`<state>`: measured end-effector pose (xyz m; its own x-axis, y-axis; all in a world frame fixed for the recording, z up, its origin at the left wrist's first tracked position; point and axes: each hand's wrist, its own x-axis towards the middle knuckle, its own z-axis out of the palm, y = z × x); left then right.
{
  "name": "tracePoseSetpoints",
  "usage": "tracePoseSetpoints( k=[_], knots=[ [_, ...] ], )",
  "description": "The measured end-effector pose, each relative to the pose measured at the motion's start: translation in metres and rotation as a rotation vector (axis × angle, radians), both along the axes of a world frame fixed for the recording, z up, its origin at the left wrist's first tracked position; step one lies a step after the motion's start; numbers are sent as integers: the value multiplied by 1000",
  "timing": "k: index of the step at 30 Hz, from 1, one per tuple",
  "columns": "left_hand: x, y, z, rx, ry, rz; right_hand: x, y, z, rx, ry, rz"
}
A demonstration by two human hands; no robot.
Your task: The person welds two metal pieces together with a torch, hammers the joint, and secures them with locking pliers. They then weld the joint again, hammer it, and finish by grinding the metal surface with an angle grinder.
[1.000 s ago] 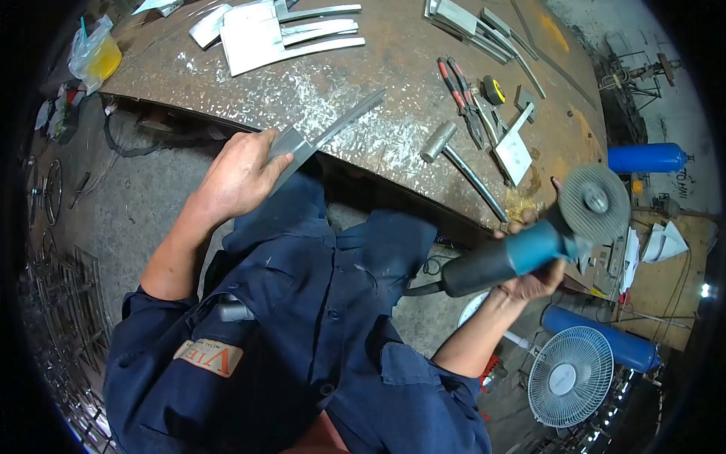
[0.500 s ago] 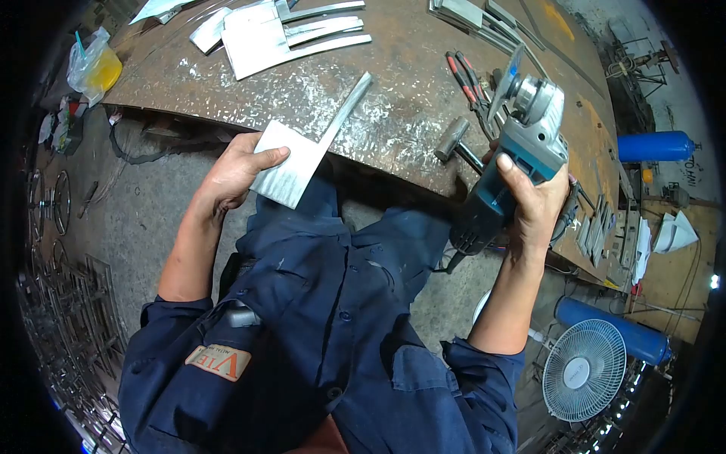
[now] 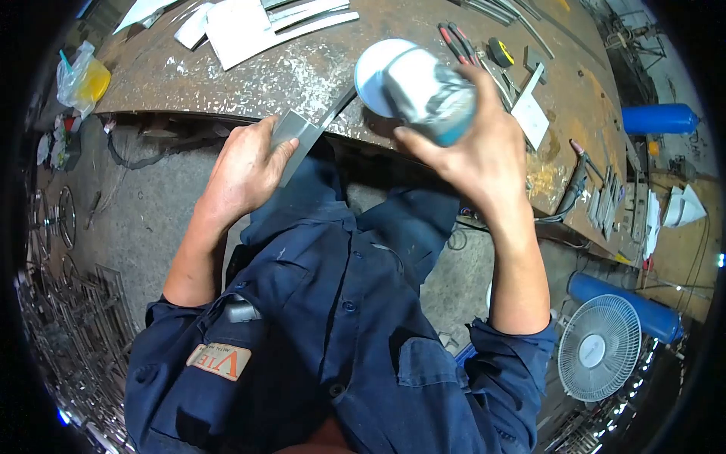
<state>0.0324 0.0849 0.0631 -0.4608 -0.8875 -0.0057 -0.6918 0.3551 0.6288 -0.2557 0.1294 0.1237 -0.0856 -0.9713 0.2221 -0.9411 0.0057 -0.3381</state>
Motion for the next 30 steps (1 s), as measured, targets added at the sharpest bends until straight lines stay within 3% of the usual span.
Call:
tracePoseSetpoints(
  k=[3,5,11,16,30],
  knots=[
    [-1,1,-1,-17,25,46,17,-11,-18,35,56,93],
    [-2,1,0,108,45,82,30,-16,-19,141,62,87],
    [-3,2,-1,27,41,75,35,-25,-22,181,75,77],
    [1,-4,2,52,14,65,27,-31,-24,77,53,115],
    [-5,-19,22,108,-148,2,23,-39,-31,188,41,113]
  ],
)
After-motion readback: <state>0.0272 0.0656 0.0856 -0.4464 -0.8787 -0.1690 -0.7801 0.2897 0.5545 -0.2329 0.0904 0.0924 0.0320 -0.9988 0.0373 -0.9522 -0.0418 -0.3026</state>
